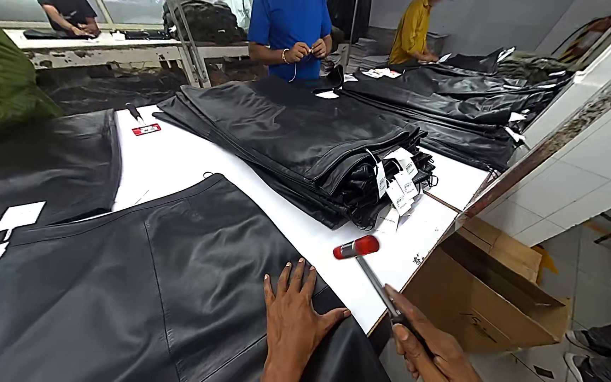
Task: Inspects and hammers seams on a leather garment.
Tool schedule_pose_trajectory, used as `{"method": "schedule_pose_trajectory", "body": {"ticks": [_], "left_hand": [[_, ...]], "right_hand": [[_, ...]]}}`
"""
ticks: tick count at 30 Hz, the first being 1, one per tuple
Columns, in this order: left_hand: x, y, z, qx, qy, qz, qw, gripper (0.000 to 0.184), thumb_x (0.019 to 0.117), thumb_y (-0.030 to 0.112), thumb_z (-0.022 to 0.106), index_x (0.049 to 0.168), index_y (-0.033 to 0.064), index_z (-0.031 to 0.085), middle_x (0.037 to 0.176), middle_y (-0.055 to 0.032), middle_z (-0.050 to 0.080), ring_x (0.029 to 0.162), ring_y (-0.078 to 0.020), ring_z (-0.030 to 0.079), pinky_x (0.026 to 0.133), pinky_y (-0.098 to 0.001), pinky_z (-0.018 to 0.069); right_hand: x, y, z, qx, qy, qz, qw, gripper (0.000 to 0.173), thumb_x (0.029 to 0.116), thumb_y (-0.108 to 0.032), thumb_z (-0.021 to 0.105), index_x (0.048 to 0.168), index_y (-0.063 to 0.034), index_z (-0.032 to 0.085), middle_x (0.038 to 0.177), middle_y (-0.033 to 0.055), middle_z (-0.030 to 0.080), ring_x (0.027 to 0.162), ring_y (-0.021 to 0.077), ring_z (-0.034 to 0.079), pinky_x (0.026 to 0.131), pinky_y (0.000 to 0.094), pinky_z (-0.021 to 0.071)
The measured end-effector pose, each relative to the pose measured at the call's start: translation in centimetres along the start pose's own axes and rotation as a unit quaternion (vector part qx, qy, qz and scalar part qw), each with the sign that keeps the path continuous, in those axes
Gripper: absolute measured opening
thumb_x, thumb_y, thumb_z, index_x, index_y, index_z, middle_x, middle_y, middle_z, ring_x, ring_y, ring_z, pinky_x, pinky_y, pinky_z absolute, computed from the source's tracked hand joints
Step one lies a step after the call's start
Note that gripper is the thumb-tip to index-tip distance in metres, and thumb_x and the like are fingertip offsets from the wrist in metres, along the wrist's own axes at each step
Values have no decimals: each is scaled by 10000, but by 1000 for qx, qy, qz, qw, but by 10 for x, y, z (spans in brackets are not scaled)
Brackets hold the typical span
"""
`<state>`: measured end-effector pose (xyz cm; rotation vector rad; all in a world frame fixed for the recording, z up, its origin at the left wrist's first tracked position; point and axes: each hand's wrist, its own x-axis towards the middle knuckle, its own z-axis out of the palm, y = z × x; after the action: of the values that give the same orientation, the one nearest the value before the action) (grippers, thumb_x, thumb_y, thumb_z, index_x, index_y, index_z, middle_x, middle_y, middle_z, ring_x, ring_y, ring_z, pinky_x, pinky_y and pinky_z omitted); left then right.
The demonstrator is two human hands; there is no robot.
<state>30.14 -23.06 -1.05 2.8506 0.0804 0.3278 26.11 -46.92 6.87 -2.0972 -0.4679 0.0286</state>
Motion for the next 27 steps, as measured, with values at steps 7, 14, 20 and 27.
{"method": "schedule_pose_trajectory", "body": {"ticks": [7, 14, 20, 27], "left_hand": [[0, 1, -1, -8, -10, -9, 1000, 1109, 642, 1045, 392, 1444, 314, 621, 1587, 76, 485, 1505, -246, 394, 1224, -678, 160], [-2, 3, -2, -11, -23, -15, 1000, 1115, 646, 1047, 384, 1444, 306, 621, 1606, 79, 459, 1516, -238, 373, 1227, -671, 150], [4, 3, -2, -9, -7, -7, 1000, 1120, 642, 1047, 385, 1445, 303, 621, 1587, 64, 487, 1504, -250, 396, 1219, -688, 161], [2, 3, -2, -12, -15, -11, 1000, 1123, 644, 1044, 390, 1457, 301, 608, 1599, 82, 469, 1512, -242, 380, 1222, -684, 149]], "right_hand": [[-8, 15, 8, -168, 8, -84, 982, 460, 1104, -316, 428, 1534, -170, 501, 916, 127, 678, 691, 201, 639, 610, 384, 563], [-9, -12, 0, -65, 34, -79, 994, 512, 1115, -297, 397, 1570, -61, 406, 884, 114, 649, 642, 143, 587, 560, 309, 542], [0, 9, 2, -201, -69, -32, 977, 469, 1108, -309, 408, 1567, -222, 455, 894, 100, 696, 675, 217, 640, 619, 415, 557], [-15, 21, 16, -195, -57, -30, 979, 475, 1110, -309, 399, 1571, -206, 446, 902, 127, 696, 695, 242, 660, 635, 442, 571]]}}
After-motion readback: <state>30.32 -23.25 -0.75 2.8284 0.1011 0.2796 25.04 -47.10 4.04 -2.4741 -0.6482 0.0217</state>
